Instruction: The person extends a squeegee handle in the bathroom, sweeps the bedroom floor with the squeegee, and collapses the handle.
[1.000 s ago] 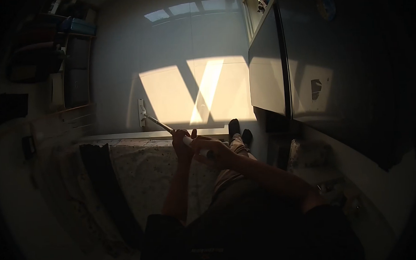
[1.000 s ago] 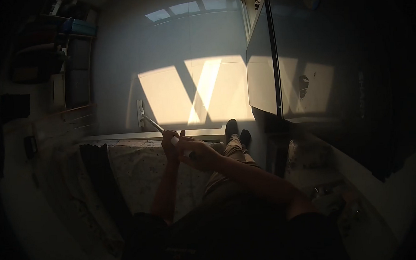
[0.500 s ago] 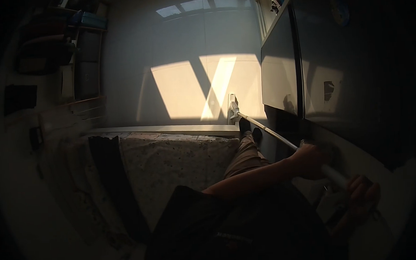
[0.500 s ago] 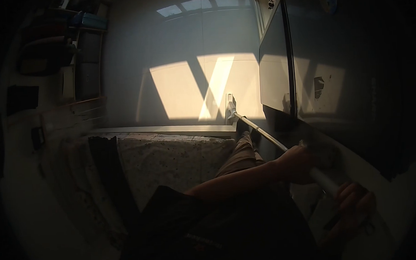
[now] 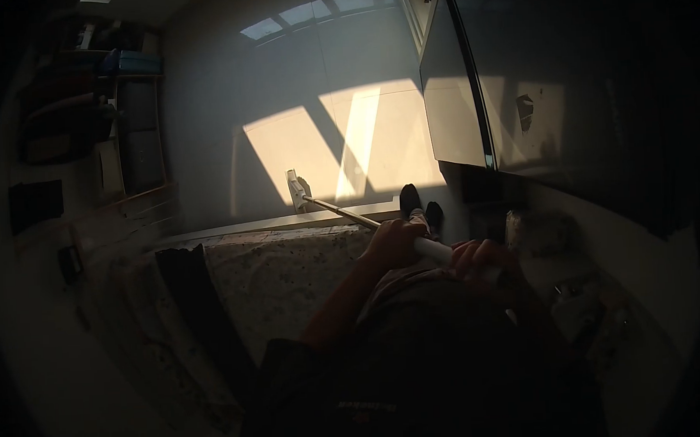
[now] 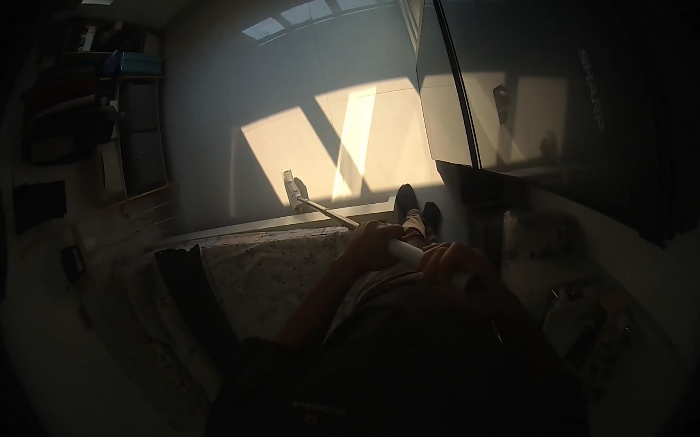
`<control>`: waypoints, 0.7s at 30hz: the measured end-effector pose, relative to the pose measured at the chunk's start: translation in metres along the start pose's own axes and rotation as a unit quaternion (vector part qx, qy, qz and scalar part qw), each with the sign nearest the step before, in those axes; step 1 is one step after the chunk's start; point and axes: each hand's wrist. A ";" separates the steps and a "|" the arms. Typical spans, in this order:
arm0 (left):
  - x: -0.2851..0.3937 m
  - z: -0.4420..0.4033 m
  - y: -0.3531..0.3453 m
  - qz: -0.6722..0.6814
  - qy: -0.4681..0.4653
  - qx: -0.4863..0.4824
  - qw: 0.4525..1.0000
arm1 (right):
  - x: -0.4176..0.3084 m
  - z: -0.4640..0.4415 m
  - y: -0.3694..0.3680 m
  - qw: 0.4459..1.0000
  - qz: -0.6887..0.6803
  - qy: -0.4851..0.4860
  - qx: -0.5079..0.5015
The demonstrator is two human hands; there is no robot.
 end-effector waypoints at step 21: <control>0.088 -0.045 -0.099 0.154 -0.092 0.208 0.961 | -0.102 0.062 0.030 0.981 0.044 -0.077 0.170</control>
Point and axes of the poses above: each hand's wrist, its own z-axis away from the middle knuckle, its own y-axis out of the back of the hand, x = y × z, and after that the axes turned 7 degrees about z, right-handed
